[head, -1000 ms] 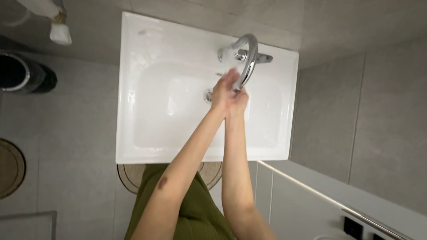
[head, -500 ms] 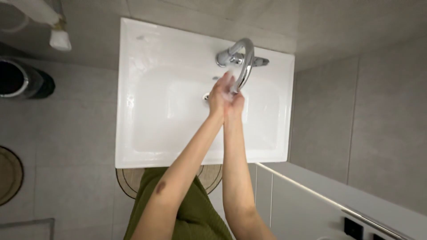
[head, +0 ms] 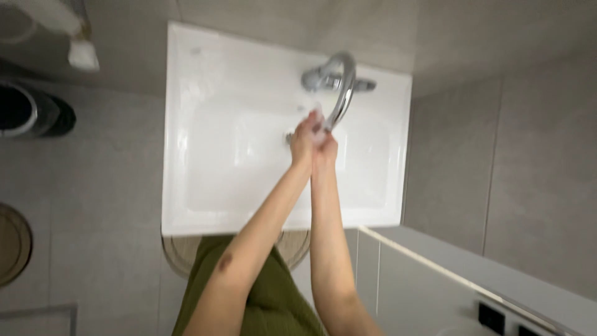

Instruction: Cleaning a bathroom sink using a sponge and a rag.

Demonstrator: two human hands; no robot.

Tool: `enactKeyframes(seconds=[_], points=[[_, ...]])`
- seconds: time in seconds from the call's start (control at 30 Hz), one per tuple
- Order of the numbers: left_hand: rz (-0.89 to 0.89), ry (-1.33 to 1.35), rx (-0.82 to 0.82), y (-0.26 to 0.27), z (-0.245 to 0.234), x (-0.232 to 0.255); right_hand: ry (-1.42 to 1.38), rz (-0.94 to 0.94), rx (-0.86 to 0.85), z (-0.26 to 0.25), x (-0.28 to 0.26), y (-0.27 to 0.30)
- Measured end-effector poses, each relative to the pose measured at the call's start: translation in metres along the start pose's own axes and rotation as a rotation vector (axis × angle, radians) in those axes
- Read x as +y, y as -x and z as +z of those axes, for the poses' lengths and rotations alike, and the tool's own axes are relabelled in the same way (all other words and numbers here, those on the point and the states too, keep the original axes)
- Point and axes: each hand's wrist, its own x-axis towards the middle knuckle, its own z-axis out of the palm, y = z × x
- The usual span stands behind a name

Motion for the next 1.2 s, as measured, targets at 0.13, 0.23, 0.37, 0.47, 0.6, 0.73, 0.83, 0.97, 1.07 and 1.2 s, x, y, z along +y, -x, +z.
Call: enactKeyframes(seconds=[0.13,0.23,0.37,0.47,0.6,0.73,0.83,0.97,1.07,1.2], points=[[-0.028,0.142,-0.038,-0.001,-0.017,-0.018,-0.011,-0.057,-0.021,0.016,0.0,0.015],[0.118,0.164,-0.22,-0.008,-0.017,-0.021,0.1,-0.114,-0.215,0.001,-0.002,0.0],[0.024,0.156,-0.124,0.006,-0.01,-0.008,-0.011,-0.071,-0.038,0.05,0.003,0.022],[0.049,0.059,-0.133,0.019,-0.011,-0.003,0.014,-0.046,-0.06,0.017,0.002,0.023],[0.017,0.053,-0.056,-0.002,-0.017,-0.023,-0.087,-0.039,-0.137,0.065,0.01,0.059],[0.074,0.084,-0.099,0.006,-0.014,-0.014,0.139,-0.106,-0.129,-0.015,0.003,0.002],[-0.065,0.144,-0.084,-0.003,-0.009,-0.007,-0.175,-0.106,0.088,0.042,0.006,0.021],[0.057,0.05,-0.154,-0.003,-0.034,-0.03,-0.063,-0.011,-0.111,0.02,0.009,0.04],[0.048,-0.111,-0.051,-0.026,-0.037,-0.017,-0.093,-0.031,0.048,0.029,0.019,0.027],[0.025,-0.23,-0.057,-0.035,-0.049,-0.031,0.013,-0.035,-0.17,-0.059,0.011,-0.036]])
